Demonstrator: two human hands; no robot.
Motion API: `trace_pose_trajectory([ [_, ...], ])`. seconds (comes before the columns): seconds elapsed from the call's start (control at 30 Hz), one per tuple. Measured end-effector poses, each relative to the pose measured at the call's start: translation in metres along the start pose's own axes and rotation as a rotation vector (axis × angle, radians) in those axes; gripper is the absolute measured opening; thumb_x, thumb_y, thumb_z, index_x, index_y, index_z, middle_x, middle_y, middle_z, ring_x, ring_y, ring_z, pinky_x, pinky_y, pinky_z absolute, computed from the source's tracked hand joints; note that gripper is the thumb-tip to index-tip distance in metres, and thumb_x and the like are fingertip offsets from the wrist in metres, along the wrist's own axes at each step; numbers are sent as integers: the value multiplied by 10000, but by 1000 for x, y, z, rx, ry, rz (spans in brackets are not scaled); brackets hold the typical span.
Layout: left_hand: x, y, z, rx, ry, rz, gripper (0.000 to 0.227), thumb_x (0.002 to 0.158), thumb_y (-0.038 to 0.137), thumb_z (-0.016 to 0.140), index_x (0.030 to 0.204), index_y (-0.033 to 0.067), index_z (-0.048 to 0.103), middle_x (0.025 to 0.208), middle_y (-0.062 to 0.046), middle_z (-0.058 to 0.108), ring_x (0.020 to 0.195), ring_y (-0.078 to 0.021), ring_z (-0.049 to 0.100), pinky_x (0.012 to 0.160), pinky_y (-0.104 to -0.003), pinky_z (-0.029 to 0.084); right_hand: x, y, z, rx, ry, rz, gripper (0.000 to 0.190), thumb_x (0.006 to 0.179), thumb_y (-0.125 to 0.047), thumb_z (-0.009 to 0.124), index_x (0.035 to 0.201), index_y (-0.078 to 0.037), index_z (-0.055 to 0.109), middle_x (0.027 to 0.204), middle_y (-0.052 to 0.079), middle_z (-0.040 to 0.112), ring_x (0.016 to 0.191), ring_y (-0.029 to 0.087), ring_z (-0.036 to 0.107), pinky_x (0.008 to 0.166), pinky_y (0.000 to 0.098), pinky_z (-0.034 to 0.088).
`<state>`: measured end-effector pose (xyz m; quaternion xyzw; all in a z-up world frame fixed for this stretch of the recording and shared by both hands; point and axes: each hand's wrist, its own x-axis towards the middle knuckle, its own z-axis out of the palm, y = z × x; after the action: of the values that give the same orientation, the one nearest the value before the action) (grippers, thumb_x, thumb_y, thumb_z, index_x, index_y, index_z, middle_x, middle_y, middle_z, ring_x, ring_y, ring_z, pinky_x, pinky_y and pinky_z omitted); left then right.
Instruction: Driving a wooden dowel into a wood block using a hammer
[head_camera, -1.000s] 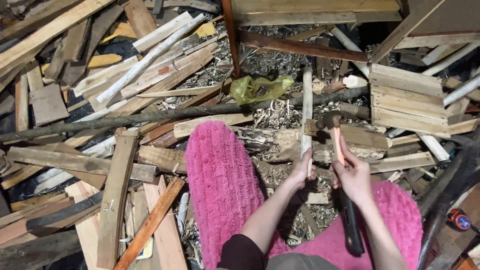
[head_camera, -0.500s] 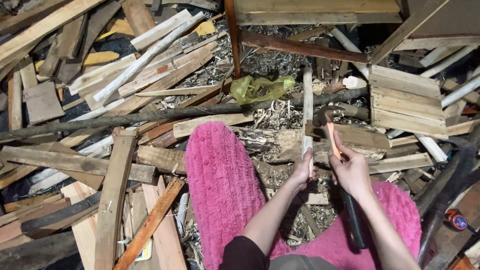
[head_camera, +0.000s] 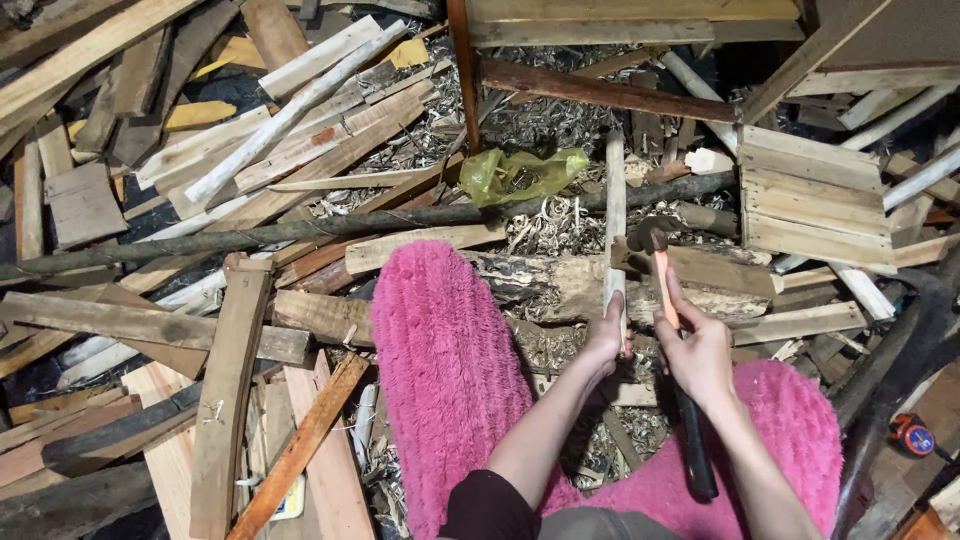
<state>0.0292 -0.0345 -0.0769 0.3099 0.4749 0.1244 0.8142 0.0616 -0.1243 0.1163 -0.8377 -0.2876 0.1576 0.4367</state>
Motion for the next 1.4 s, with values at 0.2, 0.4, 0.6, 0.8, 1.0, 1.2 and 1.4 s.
trace_pose_trajectory([
  [0.2,1,0,1,11,23,25,655,978,683,576,868,38,588,576,-44,535,376,-127,517,295,-248,466,3,16,6,-56,28,20,574,898,-4,662,1432,-212,624,1219,304,656,747,443,670,414,472,500],
  [0.4,6,-5,0,25,34,41,662,980,678,588,883,24,596,586,-67,555,382,-145,538,296,-265,481,-3,4,12,25,-11,135,529,908,-19,644,1389,-240,643,1129,285,703,421,307,634,338,333,507],
  [0.6,6,-6,1,29,39,35,639,977,656,594,886,24,593,594,-65,556,383,-144,531,293,-262,480,5,35,14,6,37,61,526,904,22,642,1407,-133,634,1232,347,639,524,333,658,377,360,498],
  [0.8,7,-7,-1,35,49,38,623,981,639,598,871,26,595,587,-70,559,379,-155,541,293,-271,483,4,-3,3,-49,13,39,444,907,22,645,1347,-27,666,1236,319,638,529,342,670,427,350,513],
  [1.0,6,-7,0,64,67,58,655,964,663,600,884,12,614,609,-90,582,407,-157,559,315,-265,493,9,43,24,-55,92,108,417,856,-133,747,1272,-122,739,966,195,747,578,220,666,419,324,482],
  [1.2,-1,-2,2,73,83,51,637,959,649,590,878,18,615,615,-87,579,398,-158,554,309,-271,488,-1,-30,1,82,73,65,460,889,25,635,1345,-26,667,895,335,702,497,268,607,378,365,443],
  [1.4,3,-3,1,88,88,54,666,950,678,597,866,17,617,613,-79,577,409,-159,556,316,-272,490,3,-11,4,129,77,106,542,929,35,599,1444,-133,599,700,293,667,368,266,571,320,326,444],
])
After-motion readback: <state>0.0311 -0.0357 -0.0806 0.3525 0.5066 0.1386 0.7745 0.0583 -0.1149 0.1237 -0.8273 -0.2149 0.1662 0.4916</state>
